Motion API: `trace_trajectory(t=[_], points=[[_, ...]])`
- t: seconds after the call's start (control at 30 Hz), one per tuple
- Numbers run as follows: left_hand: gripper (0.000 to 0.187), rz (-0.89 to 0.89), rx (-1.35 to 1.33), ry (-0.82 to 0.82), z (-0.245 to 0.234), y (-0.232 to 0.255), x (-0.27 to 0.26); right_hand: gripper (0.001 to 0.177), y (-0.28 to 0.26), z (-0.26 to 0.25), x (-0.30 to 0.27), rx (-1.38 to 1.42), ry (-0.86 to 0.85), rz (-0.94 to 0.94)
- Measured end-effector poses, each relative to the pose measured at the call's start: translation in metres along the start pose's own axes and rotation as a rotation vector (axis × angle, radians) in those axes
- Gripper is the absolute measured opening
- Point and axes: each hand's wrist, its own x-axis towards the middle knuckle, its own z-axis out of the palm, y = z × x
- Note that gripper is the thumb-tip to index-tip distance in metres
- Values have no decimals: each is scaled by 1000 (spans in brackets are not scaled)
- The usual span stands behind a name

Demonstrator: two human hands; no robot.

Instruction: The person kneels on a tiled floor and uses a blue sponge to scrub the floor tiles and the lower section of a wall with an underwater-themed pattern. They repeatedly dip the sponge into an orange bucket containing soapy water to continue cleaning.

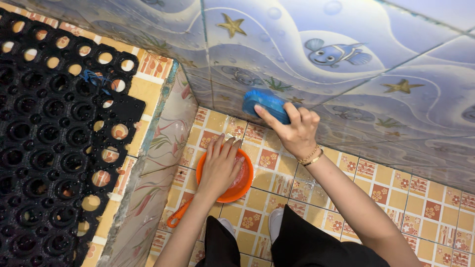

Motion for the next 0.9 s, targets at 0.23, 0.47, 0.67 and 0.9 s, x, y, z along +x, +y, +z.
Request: trace_trajectory(t=[0.23,0.47,0.67,0.9], points=[[56,-65,-2,27,-12,-19,-9,55,-28,18,29,16,-45,-169],[61,-63,-23,43,-20,-27,-14,56,-35,19,45,8,19,-24],[57,-56,-33,43,-24,-33,-15,60,-55,32,49,33,-78,-180],[57,-62,-33,58,-22,-36,-17,60,-63,35,61,16,-46,-104]])
